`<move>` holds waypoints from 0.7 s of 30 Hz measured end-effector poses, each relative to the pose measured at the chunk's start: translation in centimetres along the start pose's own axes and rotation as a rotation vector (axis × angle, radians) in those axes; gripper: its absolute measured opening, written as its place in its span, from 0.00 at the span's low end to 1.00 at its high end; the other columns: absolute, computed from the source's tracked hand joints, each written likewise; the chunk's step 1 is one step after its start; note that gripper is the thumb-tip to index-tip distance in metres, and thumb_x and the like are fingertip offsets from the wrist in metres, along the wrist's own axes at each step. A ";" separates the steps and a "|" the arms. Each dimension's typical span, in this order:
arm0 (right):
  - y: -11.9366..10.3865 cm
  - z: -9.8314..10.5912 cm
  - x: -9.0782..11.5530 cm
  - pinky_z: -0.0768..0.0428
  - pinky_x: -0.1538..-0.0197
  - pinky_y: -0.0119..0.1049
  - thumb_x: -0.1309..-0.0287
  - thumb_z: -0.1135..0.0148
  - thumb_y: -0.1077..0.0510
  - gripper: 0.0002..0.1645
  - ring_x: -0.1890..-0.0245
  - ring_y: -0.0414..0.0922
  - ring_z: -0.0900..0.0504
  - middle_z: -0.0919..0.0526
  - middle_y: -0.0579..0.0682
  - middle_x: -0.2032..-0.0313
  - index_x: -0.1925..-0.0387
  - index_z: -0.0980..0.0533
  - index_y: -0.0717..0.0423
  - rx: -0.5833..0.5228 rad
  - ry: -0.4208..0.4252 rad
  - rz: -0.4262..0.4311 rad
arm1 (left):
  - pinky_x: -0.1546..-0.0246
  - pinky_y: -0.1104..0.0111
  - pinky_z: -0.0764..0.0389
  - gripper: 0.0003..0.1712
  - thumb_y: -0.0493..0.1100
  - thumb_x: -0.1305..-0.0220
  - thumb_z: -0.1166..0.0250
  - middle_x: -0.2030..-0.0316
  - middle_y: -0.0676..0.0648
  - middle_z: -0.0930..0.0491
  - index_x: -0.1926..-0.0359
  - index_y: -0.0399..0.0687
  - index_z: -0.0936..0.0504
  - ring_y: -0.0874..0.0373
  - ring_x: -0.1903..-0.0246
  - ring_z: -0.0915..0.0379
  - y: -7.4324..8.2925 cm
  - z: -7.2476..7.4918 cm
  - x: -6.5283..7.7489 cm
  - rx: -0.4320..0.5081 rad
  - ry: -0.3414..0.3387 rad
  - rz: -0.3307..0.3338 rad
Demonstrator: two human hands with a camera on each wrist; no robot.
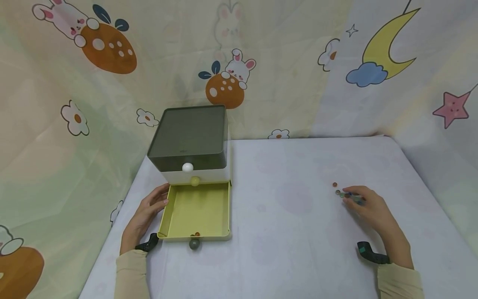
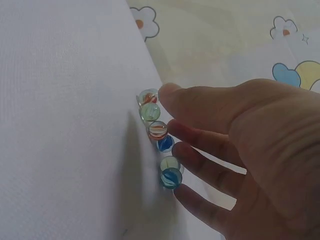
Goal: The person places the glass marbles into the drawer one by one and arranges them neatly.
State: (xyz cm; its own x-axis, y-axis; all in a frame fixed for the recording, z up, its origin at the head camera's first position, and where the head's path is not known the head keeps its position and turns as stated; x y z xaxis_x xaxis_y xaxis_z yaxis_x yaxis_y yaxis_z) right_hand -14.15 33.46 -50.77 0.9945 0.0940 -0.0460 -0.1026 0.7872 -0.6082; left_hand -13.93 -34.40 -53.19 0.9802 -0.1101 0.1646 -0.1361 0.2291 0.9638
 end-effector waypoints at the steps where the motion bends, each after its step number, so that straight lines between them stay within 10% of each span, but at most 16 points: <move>1: 0.0 0.0 0.0 0.26 0.45 0.66 0.30 0.33 0.55 0.22 0.40 0.70 0.24 0.22 0.71 0.38 0.41 0.21 0.63 0.006 0.007 0.000 | 0.42 0.82 0.28 0.38 0.45 0.22 0.40 0.20 0.39 0.44 0.18 0.47 0.44 0.76 0.37 0.31 0.0 0.0 0.0 -0.001 -0.001 0.000; 21: 0.2 -1.1 -0.5 0.29 0.42 0.69 0.39 0.31 0.67 0.16 0.45 0.72 0.24 0.16 0.72 0.47 0.49 0.17 0.66 0.127 0.080 0.040 | 0.42 0.82 0.27 0.38 0.46 0.22 0.40 0.20 0.38 0.44 0.18 0.47 0.44 0.75 0.38 0.30 0.0 0.0 -0.1 -0.016 0.000 0.007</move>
State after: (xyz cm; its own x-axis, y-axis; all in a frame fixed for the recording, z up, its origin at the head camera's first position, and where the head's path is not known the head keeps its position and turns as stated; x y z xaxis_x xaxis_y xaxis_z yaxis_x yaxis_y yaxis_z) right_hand -14.60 32.91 -51.71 0.9876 0.0815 -0.1341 -0.1384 0.8553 -0.4994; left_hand -14.01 -34.42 -53.23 0.9792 -0.1087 0.1716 -0.1408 0.2456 0.9591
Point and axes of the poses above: each hand's wrist, its own x-axis away from the middle knuckle, its own z-axis out of the back of the hand, y = z × x, the point moved 1 cm from there along -x, towards the middle knuckle
